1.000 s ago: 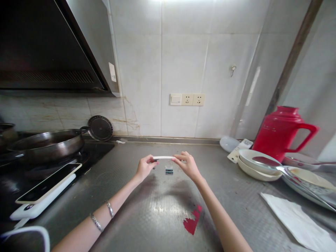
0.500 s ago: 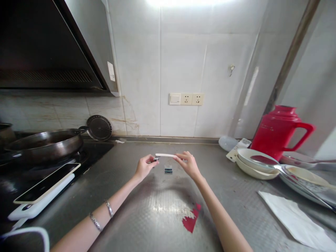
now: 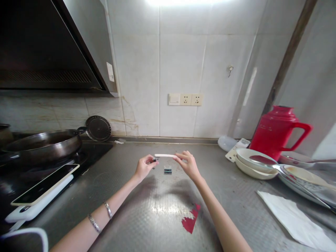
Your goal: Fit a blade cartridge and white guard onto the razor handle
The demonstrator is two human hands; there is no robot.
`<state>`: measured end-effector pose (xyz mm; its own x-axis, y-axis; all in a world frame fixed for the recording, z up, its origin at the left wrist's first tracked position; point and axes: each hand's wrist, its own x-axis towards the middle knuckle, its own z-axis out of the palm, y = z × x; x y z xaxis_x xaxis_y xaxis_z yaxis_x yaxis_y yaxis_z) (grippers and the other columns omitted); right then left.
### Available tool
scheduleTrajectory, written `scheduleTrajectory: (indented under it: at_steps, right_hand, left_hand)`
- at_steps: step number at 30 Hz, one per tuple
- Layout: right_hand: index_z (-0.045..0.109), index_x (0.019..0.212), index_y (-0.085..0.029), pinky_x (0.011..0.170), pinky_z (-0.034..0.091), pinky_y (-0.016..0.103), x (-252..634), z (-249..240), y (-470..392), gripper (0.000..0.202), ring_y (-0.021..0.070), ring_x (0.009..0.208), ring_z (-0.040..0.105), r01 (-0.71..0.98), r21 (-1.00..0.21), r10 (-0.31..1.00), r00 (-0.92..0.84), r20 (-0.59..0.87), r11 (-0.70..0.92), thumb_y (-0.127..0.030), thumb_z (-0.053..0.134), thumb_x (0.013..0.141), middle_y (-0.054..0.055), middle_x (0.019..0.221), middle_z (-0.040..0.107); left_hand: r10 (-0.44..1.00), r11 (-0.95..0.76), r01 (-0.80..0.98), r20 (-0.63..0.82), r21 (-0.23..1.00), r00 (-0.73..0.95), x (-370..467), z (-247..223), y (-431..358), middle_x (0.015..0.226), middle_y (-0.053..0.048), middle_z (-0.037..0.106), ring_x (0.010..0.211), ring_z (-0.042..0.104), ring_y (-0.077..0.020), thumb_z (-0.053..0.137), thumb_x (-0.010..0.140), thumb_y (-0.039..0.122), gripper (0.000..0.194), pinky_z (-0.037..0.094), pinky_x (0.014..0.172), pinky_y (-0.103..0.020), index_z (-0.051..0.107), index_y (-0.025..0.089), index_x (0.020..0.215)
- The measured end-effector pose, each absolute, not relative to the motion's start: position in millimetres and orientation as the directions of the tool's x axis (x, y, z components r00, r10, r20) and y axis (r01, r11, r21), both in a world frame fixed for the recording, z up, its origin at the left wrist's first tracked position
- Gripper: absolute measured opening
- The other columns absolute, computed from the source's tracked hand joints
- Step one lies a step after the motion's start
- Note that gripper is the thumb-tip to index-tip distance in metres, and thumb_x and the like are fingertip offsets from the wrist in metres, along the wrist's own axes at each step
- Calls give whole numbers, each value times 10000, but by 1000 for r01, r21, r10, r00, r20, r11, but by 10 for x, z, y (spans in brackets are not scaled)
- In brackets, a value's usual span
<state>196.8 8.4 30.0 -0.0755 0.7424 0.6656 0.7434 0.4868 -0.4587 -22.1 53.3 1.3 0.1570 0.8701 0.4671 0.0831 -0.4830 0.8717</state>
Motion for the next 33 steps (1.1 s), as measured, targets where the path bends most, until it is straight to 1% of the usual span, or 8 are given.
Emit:
scheduleTrajectory:
  at_steps: [3, 5, 9, 14, 19, 24, 29, 33]
  right_hand:
    - [703, 901, -243, 682, 363, 295, 1908, 336, 59, 418, 182, 734, 502, 762, -407, 729, -123, 673, 504, -554, 437, 814, 47, 699, 571]
    - [704, 888, -252, 680, 351, 295, 1913, 329, 70, 409, 181, 737, 504, 784, -392, 732, -112, 672, 481, -556, 442, 811, 41, 697, 570]
    - [704, 859, -240, 685, 346, 299, 1967, 313, 92, 417, 184, 737, 506, 794, -411, 721, -51, 691, 449, -562, 446, 805, 40, 699, 575]
    - [699, 908, -250, 699, 359, 301, 1941, 340, 63, 406, 186, 758, 509, 762, -413, 733, -116, 671, 499, -553, 447, 809, 43, 720, 582]
    - [706, 861, -242, 689, 376, 303, 1985, 306, 95, 429, 191, 744, 507, 759, -467, 754, -47, 655, 454, -572, 439, 801, 49, 716, 588]
    - [701, 885, -263, 704, 375, 297, 1971, 310, 85, 383, 181, 744, 512, 748, -444, 750, -108, 652, 494, -543, 450, 811, 33, 715, 583]
    - [710, 844, -245, 675, 386, 293, 2022, 265, 116, 418, 185, 724, 509, 753, -477, 767, -57, 640, 454, -562, 441, 805, 46, 707, 593]
    - [707, 866, -243, 676, 382, 288, 1965, 312, 79, 398, 183, 729, 506, 733, -477, 744, -59, 665, 485, -547, 458, 805, 43, 704, 586]
  left_hand:
    - [873, -479, 91, 463, 873, 155, -221, 34, 516, 591, 21, 589, 588, 551, -114, 683, 610, 296, 177, 416, 567, -205, 567, 162, 621]
    - [876, -473, 91, 457, 876, 158, -219, 34, 505, 603, 15, 598, 597, 556, -117, 685, 609, 300, 181, 417, 564, -205, 572, 160, 627]
    - [871, -477, 73, 459, 876, 175, -212, 11, 506, 660, -10, 626, 639, 572, -128, 687, 618, 300, 178, 435, 583, -212, 584, 158, 647]
    - [873, -475, 82, 458, 876, 166, -214, 22, 521, 626, 6, 613, 610, 567, -121, 689, 610, 286, 172, 436, 570, -210, 574, 161, 635]
    - [879, -464, 87, 445, 882, 172, -213, 47, 501, 650, -8, 629, 629, 578, -130, 696, 607, 295, 184, 439, 566, -209, 577, 158, 644]
    - [877, -467, 74, 451, 881, 169, -213, 50, 499, 612, 10, 613, 587, 567, -118, 691, 610, 273, 168, 428, 546, -205, 566, 162, 630]
    - [874, -467, 58, 451, 882, 183, -219, 61, 497, 632, -2, 626, 609, 583, -125, 685, 624, 271, 171, 440, 578, -216, 556, 161, 640]
    - [875, -467, 51, 452, 883, 173, -211, 99, 472, 632, 3, 623, 615, 585, -126, 689, 614, 273, 170, 438, 576, -214, 562, 163, 638]
